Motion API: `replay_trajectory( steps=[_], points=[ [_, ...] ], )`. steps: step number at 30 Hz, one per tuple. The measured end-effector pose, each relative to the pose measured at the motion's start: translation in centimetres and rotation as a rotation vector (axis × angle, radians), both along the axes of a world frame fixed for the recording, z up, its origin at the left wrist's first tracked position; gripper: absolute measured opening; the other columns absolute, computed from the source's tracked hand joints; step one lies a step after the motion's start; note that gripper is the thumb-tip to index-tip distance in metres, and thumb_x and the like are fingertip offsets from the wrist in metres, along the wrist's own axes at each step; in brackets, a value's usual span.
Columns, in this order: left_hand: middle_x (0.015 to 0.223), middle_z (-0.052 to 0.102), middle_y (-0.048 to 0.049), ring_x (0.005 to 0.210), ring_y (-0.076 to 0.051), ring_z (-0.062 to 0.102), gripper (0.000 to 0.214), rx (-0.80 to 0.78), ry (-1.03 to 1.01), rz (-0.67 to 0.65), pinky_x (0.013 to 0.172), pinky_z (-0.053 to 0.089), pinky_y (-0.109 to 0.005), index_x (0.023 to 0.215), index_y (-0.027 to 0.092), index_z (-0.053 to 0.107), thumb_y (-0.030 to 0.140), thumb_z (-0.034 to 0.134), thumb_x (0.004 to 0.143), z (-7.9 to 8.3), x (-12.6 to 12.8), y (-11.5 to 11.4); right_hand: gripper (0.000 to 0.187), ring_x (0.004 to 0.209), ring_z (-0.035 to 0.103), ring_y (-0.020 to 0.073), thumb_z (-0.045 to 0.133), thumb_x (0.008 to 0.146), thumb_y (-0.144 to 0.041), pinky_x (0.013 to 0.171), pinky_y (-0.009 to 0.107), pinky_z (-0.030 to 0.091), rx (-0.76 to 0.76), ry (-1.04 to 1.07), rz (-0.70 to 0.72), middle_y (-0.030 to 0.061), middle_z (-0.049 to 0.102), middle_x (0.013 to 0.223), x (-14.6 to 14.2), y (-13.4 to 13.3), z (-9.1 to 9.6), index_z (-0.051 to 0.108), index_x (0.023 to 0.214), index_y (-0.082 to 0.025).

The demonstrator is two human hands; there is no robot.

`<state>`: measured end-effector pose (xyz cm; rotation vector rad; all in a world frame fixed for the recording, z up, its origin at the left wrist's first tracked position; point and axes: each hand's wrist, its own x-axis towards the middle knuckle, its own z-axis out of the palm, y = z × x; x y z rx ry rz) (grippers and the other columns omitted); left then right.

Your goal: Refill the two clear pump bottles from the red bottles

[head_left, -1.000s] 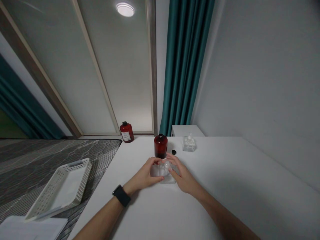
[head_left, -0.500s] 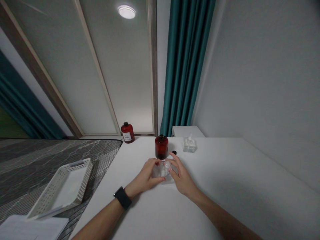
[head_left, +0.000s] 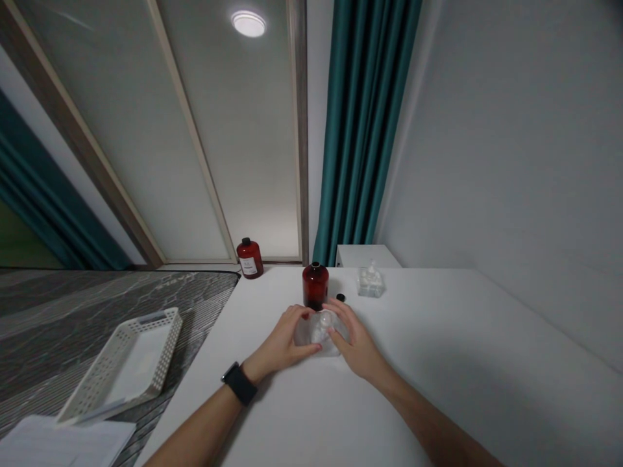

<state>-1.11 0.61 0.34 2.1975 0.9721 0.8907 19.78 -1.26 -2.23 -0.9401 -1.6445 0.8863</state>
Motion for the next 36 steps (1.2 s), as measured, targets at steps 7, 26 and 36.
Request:
replay_trajectory(
  steps=[7,26,36],
  points=[
    [0.112,0.058,-0.0071,0.104,-0.026,0.056,0.048,-0.001,-0.047,0.040,0.095,0.047,-0.041,0.120,0.020,0.053,0.025,0.074,0.076,1.2,-1.2,0.4,0.059,0.138,0.045,0.0243,0.059,0.087,-0.017,0.118,0.050,0.033,0.037,-0.097,-0.032,0.0089,0.050,0.146,1.0,-0.1,1.0,0.042,0.143,-0.027],
    [0.112,0.059,-0.0068,0.106,-0.025,0.059,0.045,-0.016,-0.079,0.063,0.096,0.052,-0.043,0.113,0.020,0.054,0.017,0.073,0.072,0.9,-2.0,0.7,0.042,0.110,0.059,0.0282,0.048,0.085,-0.015,0.102,0.054,0.043,0.123,-0.381,-0.263,0.0108,0.064,0.118,4.6,2.5,0.4,0.058,0.126,-0.021],
    [0.105,0.062,-0.0065,0.099,-0.024,0.061,0.040,-0.136,-0.143,0.046,0.090,0.053,-0.039,0.107,0.018,0.058,0.021,0.074,0.071,1.3,-1.5,0.5,0.032,0.099,0.063,0.0238,0.046,0.090,-0.014,0.095,0.044,0.046,0.166,-0.330,-0.115,0.0071,0.069,0.100,3.0,1.4,1.1,0.063,0.116,-0.022]
  ],
)
